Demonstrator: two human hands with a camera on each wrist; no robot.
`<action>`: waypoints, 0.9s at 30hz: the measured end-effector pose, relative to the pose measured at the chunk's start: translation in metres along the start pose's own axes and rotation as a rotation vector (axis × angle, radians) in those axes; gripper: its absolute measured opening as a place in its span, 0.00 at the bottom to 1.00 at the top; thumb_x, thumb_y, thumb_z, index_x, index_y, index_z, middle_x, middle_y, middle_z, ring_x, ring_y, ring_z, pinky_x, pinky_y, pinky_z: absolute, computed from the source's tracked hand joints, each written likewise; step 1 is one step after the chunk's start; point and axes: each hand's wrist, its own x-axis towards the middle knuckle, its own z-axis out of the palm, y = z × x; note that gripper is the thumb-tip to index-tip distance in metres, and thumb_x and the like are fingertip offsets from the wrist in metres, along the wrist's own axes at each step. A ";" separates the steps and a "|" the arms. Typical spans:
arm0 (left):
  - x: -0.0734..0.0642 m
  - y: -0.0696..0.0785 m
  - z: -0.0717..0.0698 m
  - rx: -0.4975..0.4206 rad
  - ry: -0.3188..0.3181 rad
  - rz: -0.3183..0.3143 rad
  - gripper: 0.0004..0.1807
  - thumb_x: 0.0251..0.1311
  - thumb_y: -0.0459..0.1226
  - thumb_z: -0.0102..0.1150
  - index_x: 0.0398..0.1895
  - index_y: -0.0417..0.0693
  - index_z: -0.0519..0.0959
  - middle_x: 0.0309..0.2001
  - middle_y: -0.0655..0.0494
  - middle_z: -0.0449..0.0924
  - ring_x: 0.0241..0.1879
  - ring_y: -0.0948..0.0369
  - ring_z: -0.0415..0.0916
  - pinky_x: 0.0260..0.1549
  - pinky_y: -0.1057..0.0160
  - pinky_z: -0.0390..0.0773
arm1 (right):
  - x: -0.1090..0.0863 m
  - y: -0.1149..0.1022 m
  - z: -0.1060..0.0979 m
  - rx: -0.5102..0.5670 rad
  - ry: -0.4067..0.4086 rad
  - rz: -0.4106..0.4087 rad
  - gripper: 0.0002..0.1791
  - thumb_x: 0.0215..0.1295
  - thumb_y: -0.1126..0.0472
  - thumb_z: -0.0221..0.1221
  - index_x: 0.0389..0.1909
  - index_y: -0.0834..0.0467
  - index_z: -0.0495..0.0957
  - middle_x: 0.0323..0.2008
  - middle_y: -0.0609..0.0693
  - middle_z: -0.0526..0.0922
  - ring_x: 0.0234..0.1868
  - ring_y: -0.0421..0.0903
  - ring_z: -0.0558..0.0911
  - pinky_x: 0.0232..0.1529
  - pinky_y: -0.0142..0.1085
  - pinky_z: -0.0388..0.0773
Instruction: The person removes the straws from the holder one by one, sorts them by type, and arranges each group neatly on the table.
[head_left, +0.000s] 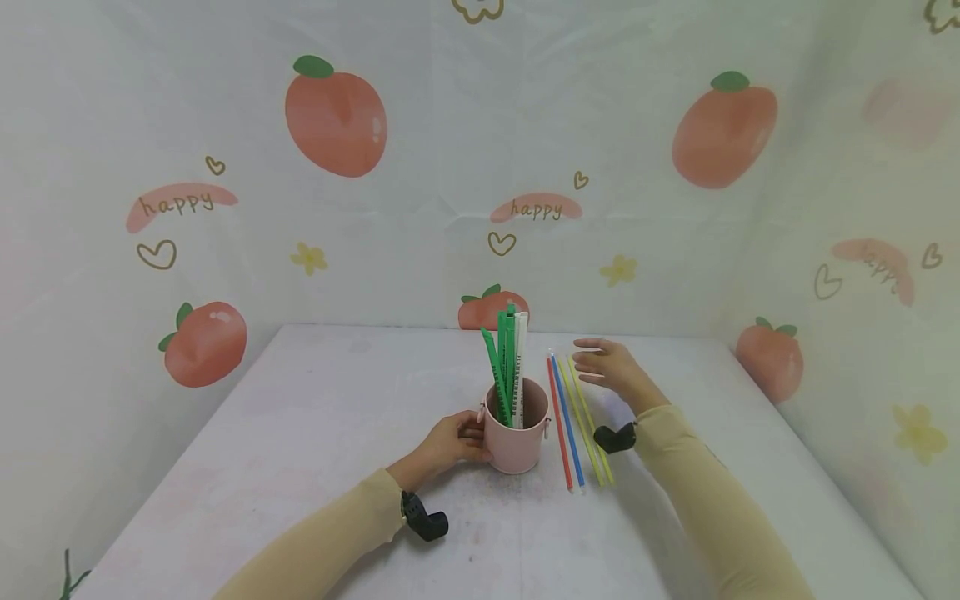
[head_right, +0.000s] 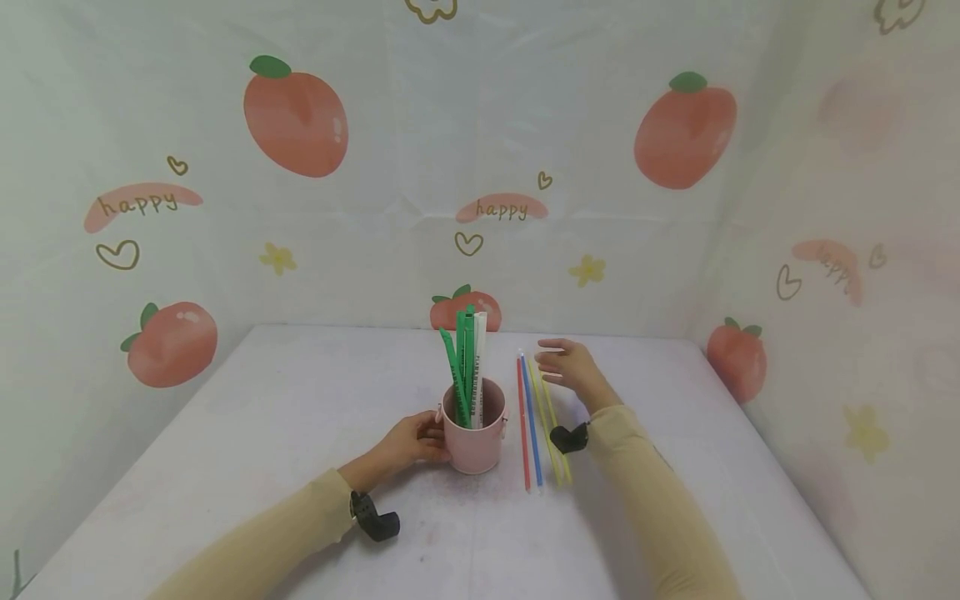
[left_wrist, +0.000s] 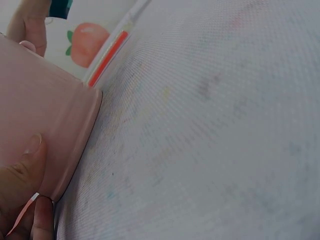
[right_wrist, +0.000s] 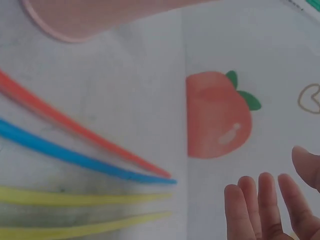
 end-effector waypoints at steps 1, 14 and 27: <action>0.000 0.000 0.000 -0.002 -0.001 0.000 0.32 0.47 0.27 0.72 0.57 0.35 0.71 0.54 0.41 0.78 0.54 0.50 0.78 0.53 0.58 0.80 | -0.001 -0.002 0.001 0.008 -0.002 -0.011 0.30 0.71 0.64 0.53 0.70 0.69 0.57 0.66 0.70 0.64 0.64 0.60 0.72 0.56 0.36 0.79; 0.000 -0.002 -0.001 0.024 -0.012 0.035 0.32 0.48 0.29 0.72 0.58 0.35 0.71 0.55 0.41 0.78 0.56 0.48 0.76 0.55 0.56 0.79 | -0.006 -0.018 0.025 0.059 -0.034 -0.136 0.28 0.69 0.65 0.55 0.67 0.70 0.61 0.51 0.57 0.76 0.43 0.39 0.81 0.54 0.38 0.81; -0.001 -0.002 -0.001 0.028 -0.006 0.025 0.33 0.48 0.29 0.73 0.59 0.36 0.71 0.55 0.42 0.78 0.56 0.48 0.76 0.55 0.55 0.79 | -0.013 -0.024 0.049 0.005 -0.032 -0.205 0.26 0.68 0.61 0.58 0.64 0.67 0.66 0.57 0.66 0.75 0.46 0.43 0.82 0.50 0.34 0.82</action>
